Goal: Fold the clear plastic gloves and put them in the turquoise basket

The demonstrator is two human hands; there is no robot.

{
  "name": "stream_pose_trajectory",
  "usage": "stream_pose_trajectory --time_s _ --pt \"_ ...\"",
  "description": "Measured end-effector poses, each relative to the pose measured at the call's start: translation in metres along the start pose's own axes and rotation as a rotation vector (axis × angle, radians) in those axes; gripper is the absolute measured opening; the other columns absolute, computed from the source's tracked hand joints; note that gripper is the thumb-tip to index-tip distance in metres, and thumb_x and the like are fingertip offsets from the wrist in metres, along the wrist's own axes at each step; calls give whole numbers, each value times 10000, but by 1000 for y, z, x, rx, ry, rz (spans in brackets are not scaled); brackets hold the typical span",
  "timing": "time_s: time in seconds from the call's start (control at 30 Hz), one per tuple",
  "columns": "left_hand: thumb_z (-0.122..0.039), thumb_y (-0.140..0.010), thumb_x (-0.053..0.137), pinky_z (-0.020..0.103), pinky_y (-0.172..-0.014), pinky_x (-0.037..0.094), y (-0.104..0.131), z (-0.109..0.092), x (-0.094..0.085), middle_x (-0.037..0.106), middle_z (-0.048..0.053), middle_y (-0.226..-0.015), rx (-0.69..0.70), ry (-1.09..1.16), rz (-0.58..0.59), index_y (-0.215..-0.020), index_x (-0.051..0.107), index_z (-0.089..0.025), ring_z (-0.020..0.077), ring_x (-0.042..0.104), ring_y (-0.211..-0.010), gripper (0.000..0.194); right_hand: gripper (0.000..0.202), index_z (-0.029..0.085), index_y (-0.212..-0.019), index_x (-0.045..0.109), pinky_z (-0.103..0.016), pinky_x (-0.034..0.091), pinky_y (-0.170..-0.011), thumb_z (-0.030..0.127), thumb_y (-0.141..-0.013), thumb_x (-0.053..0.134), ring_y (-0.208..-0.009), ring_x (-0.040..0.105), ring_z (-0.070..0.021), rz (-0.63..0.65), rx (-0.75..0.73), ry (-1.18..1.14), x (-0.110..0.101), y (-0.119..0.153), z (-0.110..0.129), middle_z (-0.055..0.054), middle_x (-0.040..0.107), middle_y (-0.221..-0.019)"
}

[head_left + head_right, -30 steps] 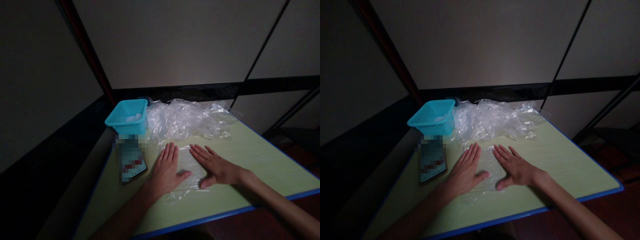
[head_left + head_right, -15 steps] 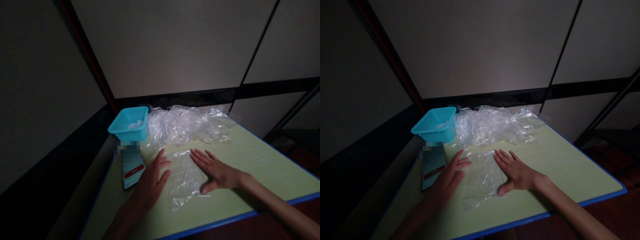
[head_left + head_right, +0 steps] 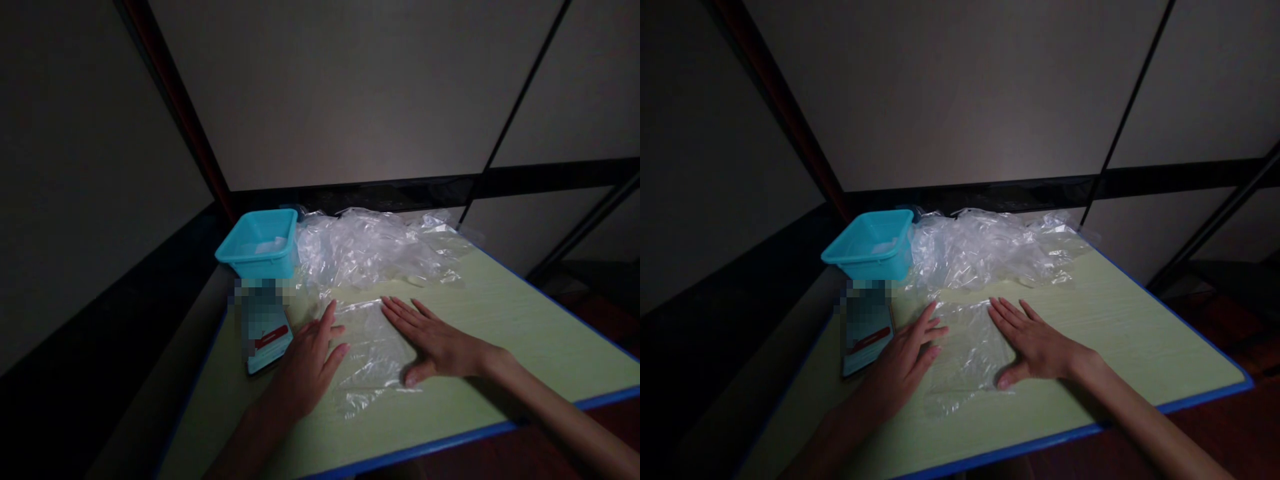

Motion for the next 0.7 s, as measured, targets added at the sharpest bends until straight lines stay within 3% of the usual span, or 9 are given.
stream_pose_trajectory --time_s 0.23,0.53,0.7 --pt "-271 -901 371 432 -967 368 1 0 0 622 64 -1146 3 -27 1 -1402 123 -195 227 502 -1135 565 1072 197 -1408 -73 -573 32 -1052 729 -661 483 -1339 73 -354 -27 -17 26 0 2 -3 -158 26 -1482" --pt "-253 -896 391 433 -965 374 0 0 1 617 63 -1152 14 -32 0 -1394 133 -195 217 509 -1122 564 1078 165 -1412 -52 -587 -9 -1039 752 -660 449 -1344 25 -340 45 29 1 -1 3 -3 -166 -6 -1477" --pt "-239 -889 391 428 -963 378 0 -1 1 618 68 -1145 14 -42 -7 -1389 153 -187 214 517 -1111 556 1072 183 -1413 -55 -573 -14 -1047 735 -662 472 -1343 34 -342 19 17 -13 -2 5 -5 -153 3 -1482"
Point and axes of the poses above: each hand's wrist, its own y-axis away from the middle knuckle, its own x-axis out of the palm, z = x × y, the point moved 7 cm from there along -y, towards the middle knuckle
